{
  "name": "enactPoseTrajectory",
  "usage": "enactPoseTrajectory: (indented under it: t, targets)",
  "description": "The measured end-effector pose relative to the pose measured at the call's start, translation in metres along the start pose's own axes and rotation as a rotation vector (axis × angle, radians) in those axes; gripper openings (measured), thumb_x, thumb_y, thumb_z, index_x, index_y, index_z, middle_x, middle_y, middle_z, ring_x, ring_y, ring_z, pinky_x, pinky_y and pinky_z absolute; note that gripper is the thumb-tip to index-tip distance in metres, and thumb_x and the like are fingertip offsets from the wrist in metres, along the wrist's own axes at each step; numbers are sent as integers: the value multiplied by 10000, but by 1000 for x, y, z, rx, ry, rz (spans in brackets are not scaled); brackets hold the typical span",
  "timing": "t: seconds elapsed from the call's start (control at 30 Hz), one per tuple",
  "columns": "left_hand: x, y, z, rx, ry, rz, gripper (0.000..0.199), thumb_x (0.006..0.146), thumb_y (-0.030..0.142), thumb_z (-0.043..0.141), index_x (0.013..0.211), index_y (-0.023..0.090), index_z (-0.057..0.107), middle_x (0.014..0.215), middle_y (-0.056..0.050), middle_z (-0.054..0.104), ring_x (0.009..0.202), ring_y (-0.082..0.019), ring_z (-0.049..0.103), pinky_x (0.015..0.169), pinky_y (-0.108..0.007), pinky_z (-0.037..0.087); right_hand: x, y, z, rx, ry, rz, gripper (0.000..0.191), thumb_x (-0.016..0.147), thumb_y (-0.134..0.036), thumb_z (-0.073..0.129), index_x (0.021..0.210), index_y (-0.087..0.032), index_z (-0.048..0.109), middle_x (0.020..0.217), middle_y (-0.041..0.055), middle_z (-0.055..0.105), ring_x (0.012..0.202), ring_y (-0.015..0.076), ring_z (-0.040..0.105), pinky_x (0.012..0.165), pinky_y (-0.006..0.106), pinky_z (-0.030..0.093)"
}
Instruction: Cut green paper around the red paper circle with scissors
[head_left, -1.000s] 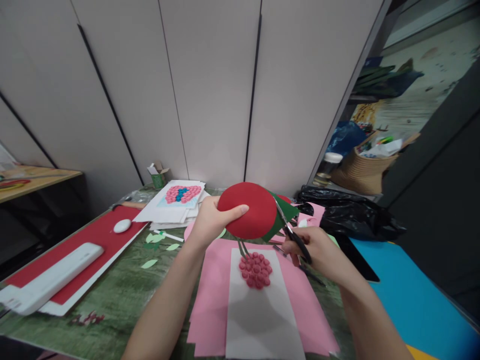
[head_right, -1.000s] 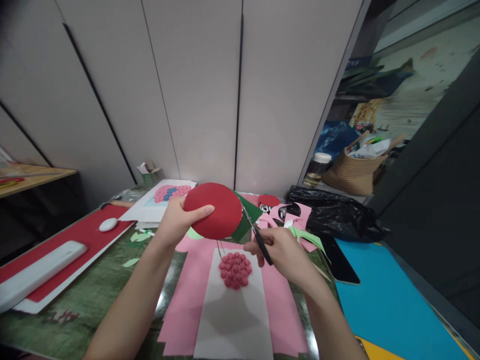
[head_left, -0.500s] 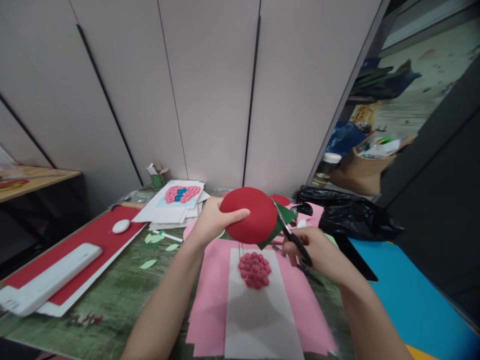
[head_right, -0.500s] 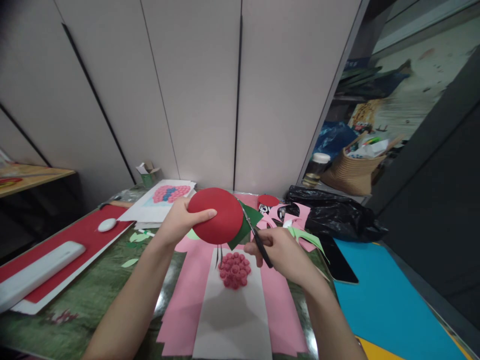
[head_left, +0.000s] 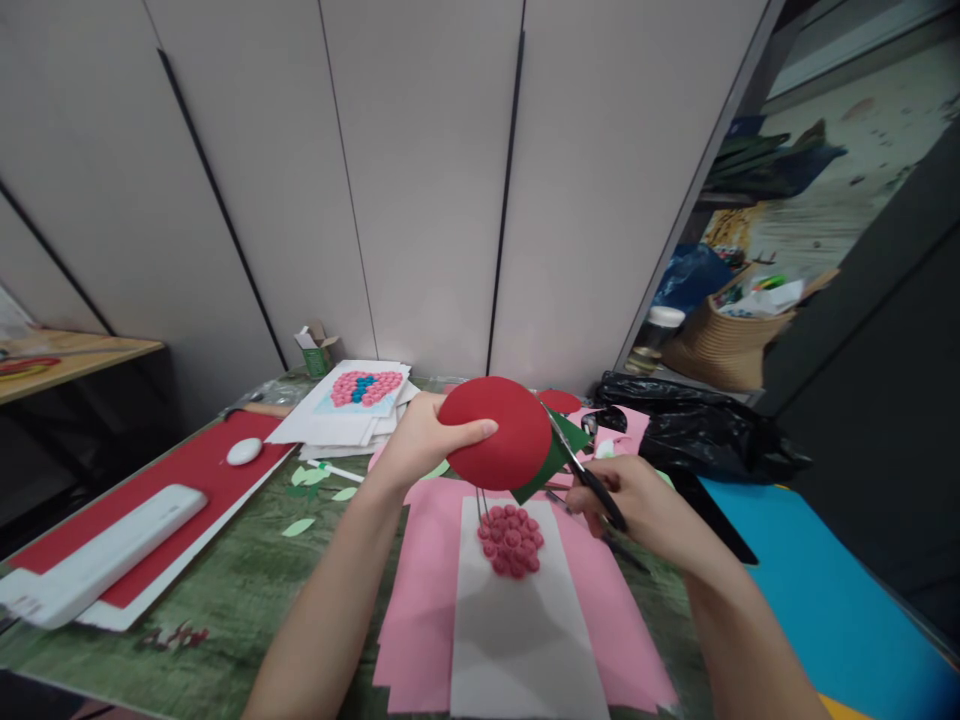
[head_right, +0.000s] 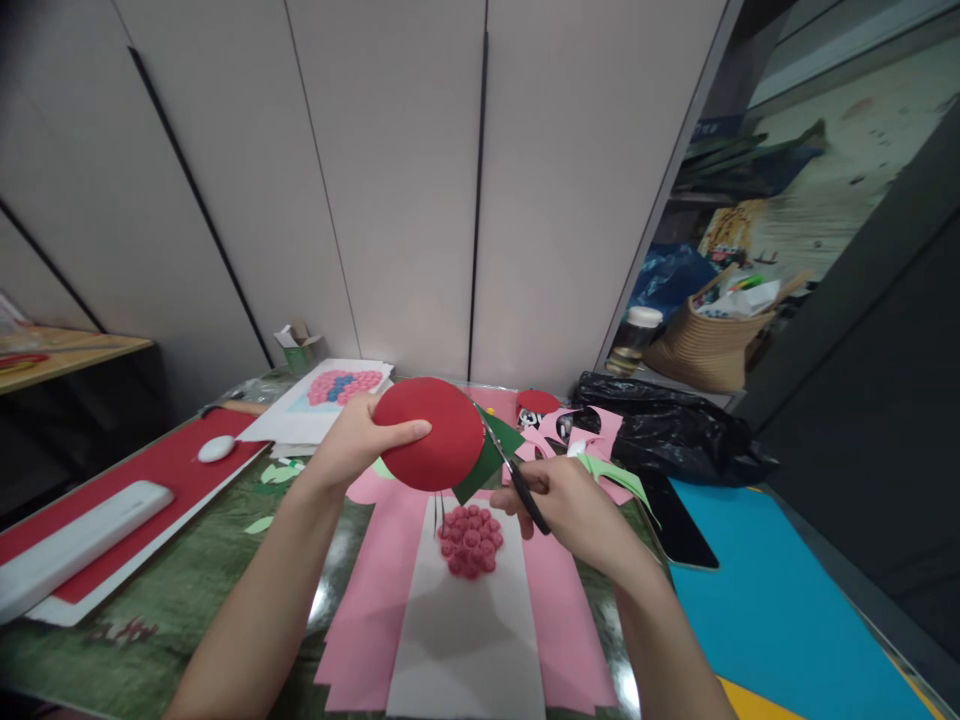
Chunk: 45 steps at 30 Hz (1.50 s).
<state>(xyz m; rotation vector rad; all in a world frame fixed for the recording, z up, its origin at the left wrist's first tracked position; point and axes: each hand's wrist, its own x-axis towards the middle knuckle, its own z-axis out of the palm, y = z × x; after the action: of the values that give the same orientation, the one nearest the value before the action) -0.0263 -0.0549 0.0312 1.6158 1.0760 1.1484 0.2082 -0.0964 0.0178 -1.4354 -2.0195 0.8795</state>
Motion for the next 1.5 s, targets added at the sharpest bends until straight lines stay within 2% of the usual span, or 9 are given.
enactPoseTrajectory:
  t: [0.23,0.37,0.67,1.07,1.5]
  targets:
    - [-1,1,0,17,5,15,230,622,360,663,676,136,665,678,-66,661,649,-197,599,524,-263,442,0,-1,-2,40,-18,12,300,761,-356,566,550,-143,578,491,9,578,501,134,517,497,235,339]
    - [-1,1,0,39,-41,-2,238,627,370,663,629,133,638,644,-53,639,610,-172,575,504,-244,417,-1,1,-3,75,-55,9,298,765,-352,564,553,-144,583,500,10,581,515,135,529,509,234,347]
    - [0,-1,0,73,-119,-15,275,638,396,664,629,124,621,614,-33,596,583,-145,542,502,-229,393,-2,4,-4,-43,-66,4,363,800,-424,515,588,-140,595,527,14,576,489,120,477,468,239,300]
    - [0,-2,0,36,-114,-37,273,628,394,670,673,126,652,657,-52,633,624,-167,573,523,-239,416,-1,-1,-5,36,-64,-10,293,776,-361,558,578,-146,590,497,4,575,509,130,521,513,230,347]
    - [3,-6,3,-15,-117,-35,259,620,365,686,665,113,647,629,-48,608,594,-151,553,502,-227,402,-4,3,-9,32,-74,22,319,776,-405,549,604,-143,609,493,7,570,519,137,520,505,234,340]
